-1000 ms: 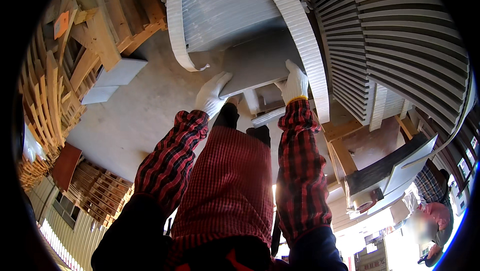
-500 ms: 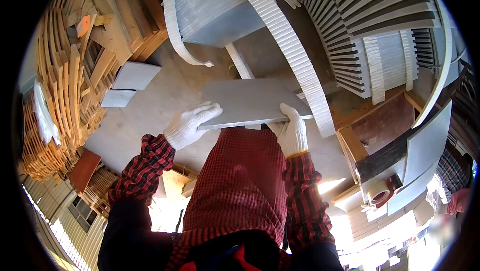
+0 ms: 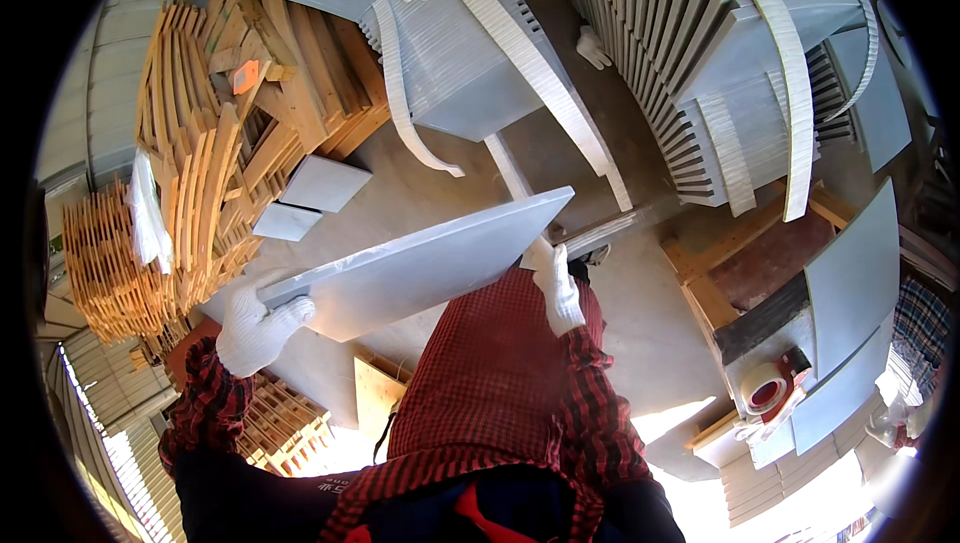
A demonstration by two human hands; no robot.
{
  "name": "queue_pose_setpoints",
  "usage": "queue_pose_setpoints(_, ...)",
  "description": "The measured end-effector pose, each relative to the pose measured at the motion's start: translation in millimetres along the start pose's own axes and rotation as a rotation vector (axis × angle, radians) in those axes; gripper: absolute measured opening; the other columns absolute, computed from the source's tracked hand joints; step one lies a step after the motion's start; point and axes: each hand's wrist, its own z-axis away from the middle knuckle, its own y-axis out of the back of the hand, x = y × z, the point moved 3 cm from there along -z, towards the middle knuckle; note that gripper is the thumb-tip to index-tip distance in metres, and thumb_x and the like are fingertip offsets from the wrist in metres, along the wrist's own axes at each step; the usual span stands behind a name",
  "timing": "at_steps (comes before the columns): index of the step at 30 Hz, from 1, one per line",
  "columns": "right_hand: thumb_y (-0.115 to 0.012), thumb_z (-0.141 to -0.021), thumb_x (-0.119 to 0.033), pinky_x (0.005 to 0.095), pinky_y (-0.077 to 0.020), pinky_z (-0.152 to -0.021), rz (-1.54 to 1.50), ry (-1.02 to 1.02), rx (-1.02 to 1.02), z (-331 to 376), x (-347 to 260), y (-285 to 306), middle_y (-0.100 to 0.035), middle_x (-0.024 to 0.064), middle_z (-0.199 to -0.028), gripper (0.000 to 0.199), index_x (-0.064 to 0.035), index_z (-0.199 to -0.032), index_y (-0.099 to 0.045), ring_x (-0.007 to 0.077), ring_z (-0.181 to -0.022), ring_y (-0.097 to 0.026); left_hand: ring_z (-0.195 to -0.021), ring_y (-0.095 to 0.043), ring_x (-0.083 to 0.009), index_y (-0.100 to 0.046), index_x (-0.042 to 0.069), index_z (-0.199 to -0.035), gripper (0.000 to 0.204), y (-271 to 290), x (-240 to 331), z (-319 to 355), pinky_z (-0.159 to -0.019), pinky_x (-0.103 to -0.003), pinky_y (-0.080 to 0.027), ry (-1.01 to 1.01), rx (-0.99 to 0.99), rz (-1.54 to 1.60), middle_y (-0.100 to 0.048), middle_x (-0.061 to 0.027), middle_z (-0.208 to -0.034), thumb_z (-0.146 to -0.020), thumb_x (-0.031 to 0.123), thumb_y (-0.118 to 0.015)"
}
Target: The person picks up gray panels and places them on a workbench, then folds and tapes cardboard pieces into box shapes. They handle panels and boxes one at a time, using a tape dispenser to seal edges while a coworker assists nearby.
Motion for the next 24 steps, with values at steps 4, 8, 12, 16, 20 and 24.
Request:
queue_pose_setpoints(4, -0.035, -0.102, -0.068, 0.0363, -0.0200, -0.121, 0.125, 0.049, 0.344, -22, -64, -92, -0.035, 0.0119, -0.159, 0.091, 0.0025, -0.158, -0.024, 0.0247, -0.145, -0.031, -0.085, -0.063, -0.0072, -0.070, -0.005, -0.112, 0.028, 36, -55, -31, -0.075, -0.026, -0.051, 0.201, 0.136, 0.119, -0.071, -0.0024, -0.097, -0.099, 0.020, -0.066)
queue_pose_setpoints(8, -0.044, -0.107, -0.051, 0.0302, -0.0334, -0.112, 0.321, 0.041, 0.484, -29, -148, -125, -0.052, 0.0073, -0.147, 0.068, 0.0013, -0.150, -0.045, 0.0164, -0.133, -0.048, -0.098, -0.055, -0.0064, -0.064, 0.000, -0.127, 0.042, 23, -140, -154, -0.082, -0.025, -0.045, 0.121, 0.357, 0.646, -0.064, -0.0022, -0.116, -0.099, 0.032, -0.067)
queue_pose_setpoints(12, -0.052, -0.104, -0.047, 0.0335, -0.0450, -0.092, 0.576, 0.522, 0.569, -92, -194, -128, -0.067, 0.0096, -0.111, 0.056, 0.0027, -0.126, -0.063, 0.0187, -0.100, -0.058, -0.107, -0.056, -0.0097, -0.059, 0.000, -0.133, 0.059, -4, -181, -288, -0.088, -0.029, -0.047, 0.232, 0.291, 0.876, -0.064, -0.0029, -0.119, -0.095, 0.043, -0.071)
queue_pose_setpoints(16, -0.058, -0.101, -0.040, 0.0343, -0.0451, -0.092, 0.742, 0.605, 0.600, -159, -237, -150, -0.067, 0.0106, -0.109, 0.045, -0.0008, -0.120, -0.066, 0.0200, -0.100, -0.059, -0.119, -0.059, -0.0248, -0.057, -0.005, -0.132, 0.067, -7, -215, -395, -0.103, -0.035, -0.043, 0.211, 0.368, 0.692, -0.065, -0.0127, -0.127, -0.095, 0.051, -0.065)
queue_pose_setpoints(20, -0.062, -0.096, -0.033, 0.0356, -0.0484, -0.089, 0.853, 0.627, 0.664, -216, -257, -167, -0.070, 0.0131, -0.106, 0.039, 0.0016, -0.112, -0.070, 0.0224, -0.095, -0.063, -0.116, -0.063, -0.0369, -0.056, -0.007, -0.129, 0.074, 12, -212, -448, -0.100, -0.042, -0.048, 0.313, 0.336, 0.330, -0.067, -0.0222, -0.123, -0.096, 0.059, -0.056)
queue_pose_setpoints(24, -0.065, -0.094, -0.030, 0.0368, -0.0496, -0.089, 0.931, 0.683, 0.712, -242, -255, -169, -0.072, 0.0129, -0.103, 0.035, 0.0003, -0.108, -0.073, 0.0244, -0.095, -0.066, -0.112, -0.064, -0.0438, -0.058, -0.005, -0.126, 0.077, 28, -216, -473, -0.097, -0.048, -0.049, 0.349, 0.205, -0.035, -0.067, -0.0280, -0.119, -0.096, 0.066, -0.049)
